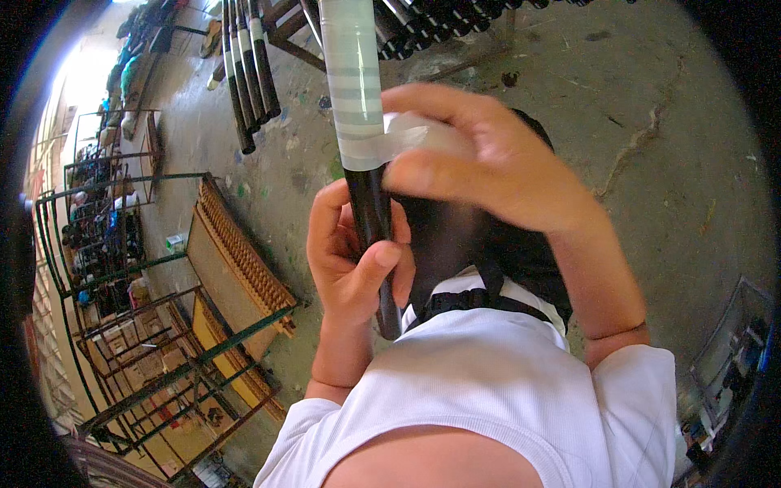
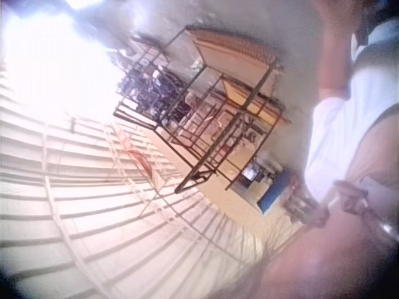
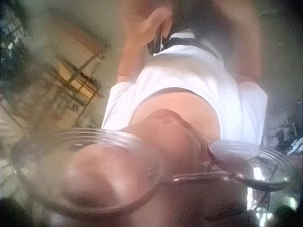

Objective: The person picks up several black tubes one by one and wraps white tape around one end of each tube before placing them back on a stack. They also adjust a black tool belt around their waist between handling the tubes.

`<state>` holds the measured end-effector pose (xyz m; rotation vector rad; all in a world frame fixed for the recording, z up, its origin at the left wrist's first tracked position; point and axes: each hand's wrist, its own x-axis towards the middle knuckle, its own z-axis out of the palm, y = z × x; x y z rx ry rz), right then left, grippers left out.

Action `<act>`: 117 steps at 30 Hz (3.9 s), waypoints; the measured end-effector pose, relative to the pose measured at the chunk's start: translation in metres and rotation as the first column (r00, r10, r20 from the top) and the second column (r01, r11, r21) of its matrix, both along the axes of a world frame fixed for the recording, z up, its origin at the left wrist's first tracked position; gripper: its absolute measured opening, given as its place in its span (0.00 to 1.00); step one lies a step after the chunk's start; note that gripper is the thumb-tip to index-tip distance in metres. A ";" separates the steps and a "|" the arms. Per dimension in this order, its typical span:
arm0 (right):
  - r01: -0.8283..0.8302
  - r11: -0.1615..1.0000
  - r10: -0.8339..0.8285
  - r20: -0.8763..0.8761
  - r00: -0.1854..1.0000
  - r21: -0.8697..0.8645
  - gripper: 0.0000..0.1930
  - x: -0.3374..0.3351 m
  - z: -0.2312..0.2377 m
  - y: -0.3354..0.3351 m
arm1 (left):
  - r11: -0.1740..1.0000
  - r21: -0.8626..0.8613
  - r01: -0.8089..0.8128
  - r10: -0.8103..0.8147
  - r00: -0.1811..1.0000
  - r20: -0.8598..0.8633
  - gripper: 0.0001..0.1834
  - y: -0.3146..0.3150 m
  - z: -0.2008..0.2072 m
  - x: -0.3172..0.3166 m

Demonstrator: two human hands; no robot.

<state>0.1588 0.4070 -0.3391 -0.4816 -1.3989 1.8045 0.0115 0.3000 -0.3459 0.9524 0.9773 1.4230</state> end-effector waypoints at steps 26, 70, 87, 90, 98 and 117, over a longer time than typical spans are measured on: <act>-0.039 0.782 0.004 -0.057 0.998 -0.622 0.11 0.035 -0.144 0.014 | 0.875 0.260 -0.409 0.455 0.509 -0.730 0.26 0.118 0.010 -0.154; 0.002 0.825 0.017 0.028 0.999 -0.566 0.11 0.012 -0.147 0.004 | 0.592 0.775 0.222 -0.639 0.716 0.283 0.40 0.062 0.079 -0.016; 0.076 0.900 -0.210 -0.273 0.939 -0.429 0.14 0.055 -0.163 -0.032 | 0.722 0.542 0.431 -0.612 0.763 0.209 0.13 0.078 0.020 -0.002; 0.085 0.901 -0.240 -0.324 0.915 -0.426 0.13 0.051 -0.171 -0.041 | 0.796 0.297 0.527 -0.605 0.682 0.411 0.12 0.079 -0.031 -0.037; 0.063 0.895 -0.250 -0.381 0.890 -0.441 0.12 0.053 -0.171 -0.040 | 0.783 -0.245 0.572 -0.277 0.672 0.686 0.15 0.064 -0.101 -0.064; 0.125 0.856 -0.296 -0.278 0.914 -0.502 0.12 0.052 -0.164 -0.039 | 0.881 -0.289 0.373 -0.271 0.901 0.338 0.13 -0.014 -0.079 0.002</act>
